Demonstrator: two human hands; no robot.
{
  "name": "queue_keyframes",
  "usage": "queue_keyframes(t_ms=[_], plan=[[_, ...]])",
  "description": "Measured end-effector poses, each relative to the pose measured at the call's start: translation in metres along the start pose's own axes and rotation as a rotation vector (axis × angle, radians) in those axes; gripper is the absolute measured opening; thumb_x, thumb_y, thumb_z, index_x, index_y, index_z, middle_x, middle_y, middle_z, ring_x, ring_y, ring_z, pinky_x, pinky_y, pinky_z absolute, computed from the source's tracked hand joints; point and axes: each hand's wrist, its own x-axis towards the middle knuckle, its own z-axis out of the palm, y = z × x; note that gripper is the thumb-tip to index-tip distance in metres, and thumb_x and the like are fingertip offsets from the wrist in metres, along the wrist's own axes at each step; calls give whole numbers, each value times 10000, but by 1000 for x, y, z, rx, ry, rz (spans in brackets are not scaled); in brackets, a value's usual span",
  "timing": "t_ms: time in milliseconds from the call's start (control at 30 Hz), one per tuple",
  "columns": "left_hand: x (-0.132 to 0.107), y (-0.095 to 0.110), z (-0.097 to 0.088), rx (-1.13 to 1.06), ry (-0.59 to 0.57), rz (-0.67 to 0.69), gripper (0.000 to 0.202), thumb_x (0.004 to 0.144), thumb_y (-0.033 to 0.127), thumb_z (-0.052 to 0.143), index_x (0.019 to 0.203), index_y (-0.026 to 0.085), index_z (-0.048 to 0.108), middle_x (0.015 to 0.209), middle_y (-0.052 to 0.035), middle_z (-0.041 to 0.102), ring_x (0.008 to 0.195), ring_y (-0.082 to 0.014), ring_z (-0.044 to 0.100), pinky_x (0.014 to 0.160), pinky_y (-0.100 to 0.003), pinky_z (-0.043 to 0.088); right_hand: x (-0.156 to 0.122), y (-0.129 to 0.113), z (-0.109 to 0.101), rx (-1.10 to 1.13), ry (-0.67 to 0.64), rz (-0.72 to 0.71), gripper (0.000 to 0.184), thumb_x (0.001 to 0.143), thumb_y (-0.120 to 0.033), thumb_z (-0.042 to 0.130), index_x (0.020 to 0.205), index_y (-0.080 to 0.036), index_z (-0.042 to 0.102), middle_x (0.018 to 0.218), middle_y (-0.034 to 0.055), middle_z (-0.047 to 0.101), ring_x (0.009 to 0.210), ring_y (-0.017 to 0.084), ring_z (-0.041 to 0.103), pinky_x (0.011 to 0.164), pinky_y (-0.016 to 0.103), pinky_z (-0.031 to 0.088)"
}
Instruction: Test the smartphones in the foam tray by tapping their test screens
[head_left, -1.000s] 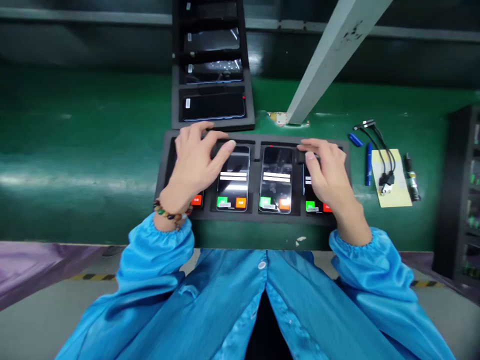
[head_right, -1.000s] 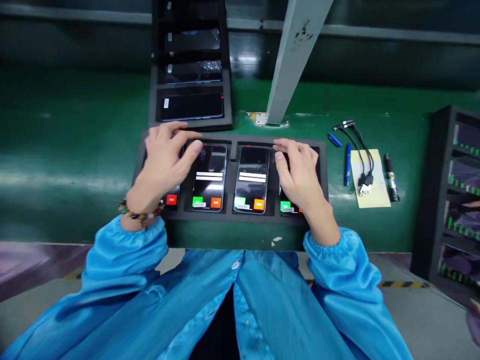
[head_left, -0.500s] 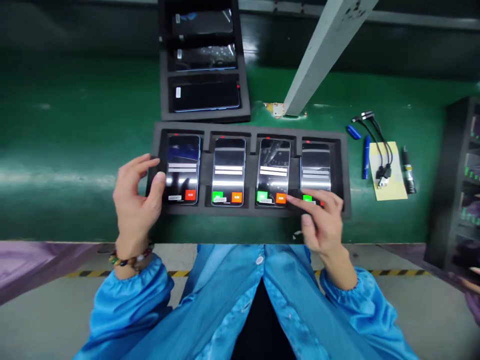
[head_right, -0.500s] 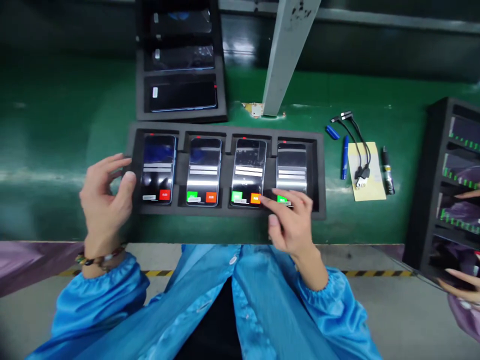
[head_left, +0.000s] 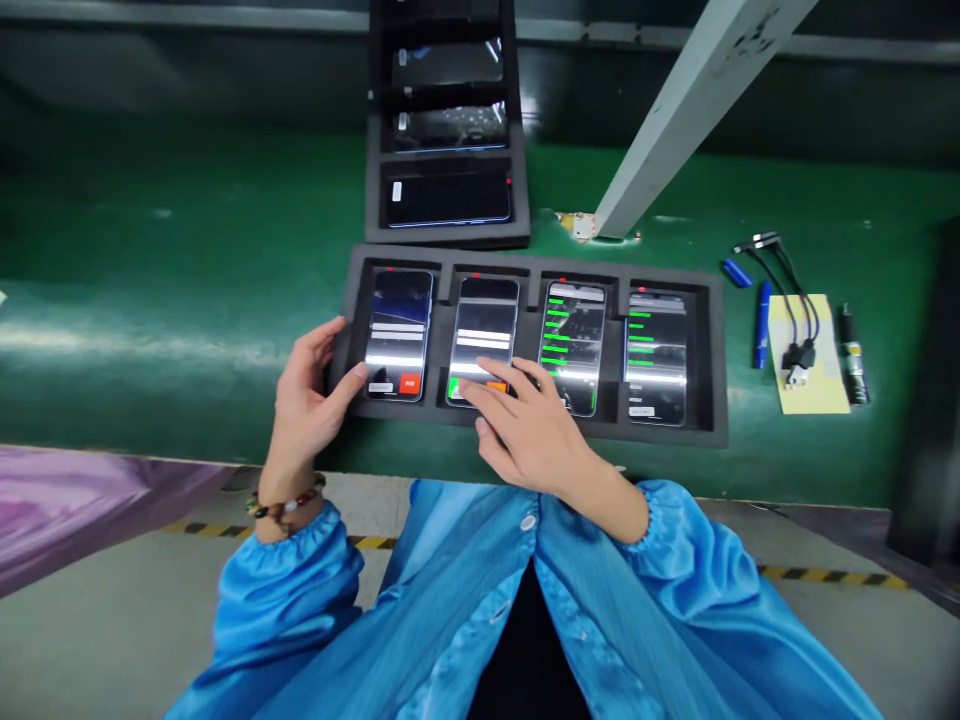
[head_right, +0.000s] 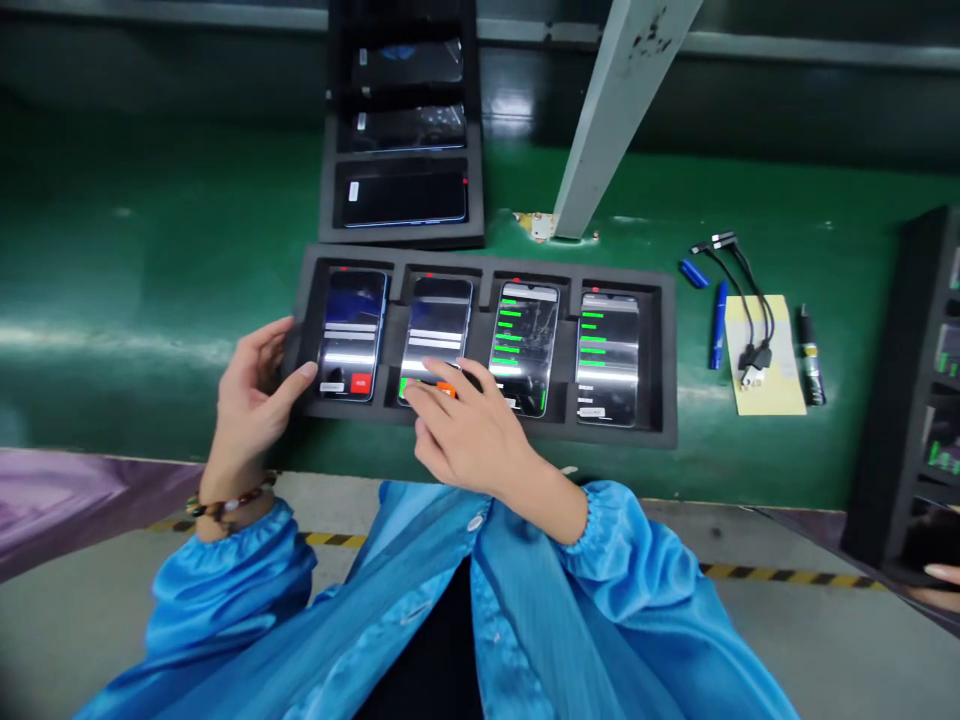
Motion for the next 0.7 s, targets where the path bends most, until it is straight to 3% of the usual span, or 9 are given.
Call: queue_keyframes(t_ms=[100, 200, 300, 433, 567, 700], plan=[[0, -6, -2, 1, -15, 9, 718, 934, 522, 873, 1564, 300, 613, 1596, -103, 659, 1499, -328, 630, 1357, -586, 449, -18, 15, -23, 9, 136, 68, 421, 1069, -200, 515, 1457, -230, 674, 1391, 68, 809, 1461, 273, 637, 1248, 521, 426], [0, -7, -6, -8, -66, 39, 668, 988, 502, 813, 1581, 298, 584, 1620, -104, 637, 1525, -309, 611, 1363, -547, 450, -49, 38, -48, -64, 280, 280, 381, 1078, -242, 541, 1407, -247, 734, 1482, 123, 738, 1408, 305, 672, 1206, 552, 460], [0, -7, -9, 24, -110, 60, 678, 1010, 510, 784, 1606, 292, 548, 1646, -113, 608, 1539, -308, 597, 1355, -528, 462, -72, 61, -63, -115, 422, 373, 355, 1085, -288, 545, 1345, -251, 782, 1346, 109, 801, 1381, 332, 705, 1232, 607, 446], [1, -1, -9, 97, -114, 81, 636, 1029, 497, 762, 1603, 308, 565, 1662, -104, 582, 1551, -309, 571, 1340, -529, 463, -87, 81, -70, -178, 556, 379, 340, 1080, -345, 558, 1270, -233, 815, 1162, 90, 851, 1316, 338, 750, 1220, 610, 480], [4, 14, -4, 281, -117, 143, 469, 1093, 492, 648, 1527, 316, 666, 1600, -112, 575, 1583, -321, 502, 1361, -580, 401, -90, 89, -71, -215, 593, 405, 361, 1084, -376, 547, 1261, -224, 823, 1167, 101, 852, 1312, 338, 752, 1206, 622, 498], [6, 23, 1, 434, -176, 146, 448, 1131, 494, 537, 1515, 330, 702, 1611, -142, 449, 1607, -352, 410, 1353, -625, 375, -90, 91, -68, -215, 597, 400, 367, 1085, -386, 542, 1236, -220, 833, 1149, 99, 850, 1288, 339, 763, 1190, 629, 509]])
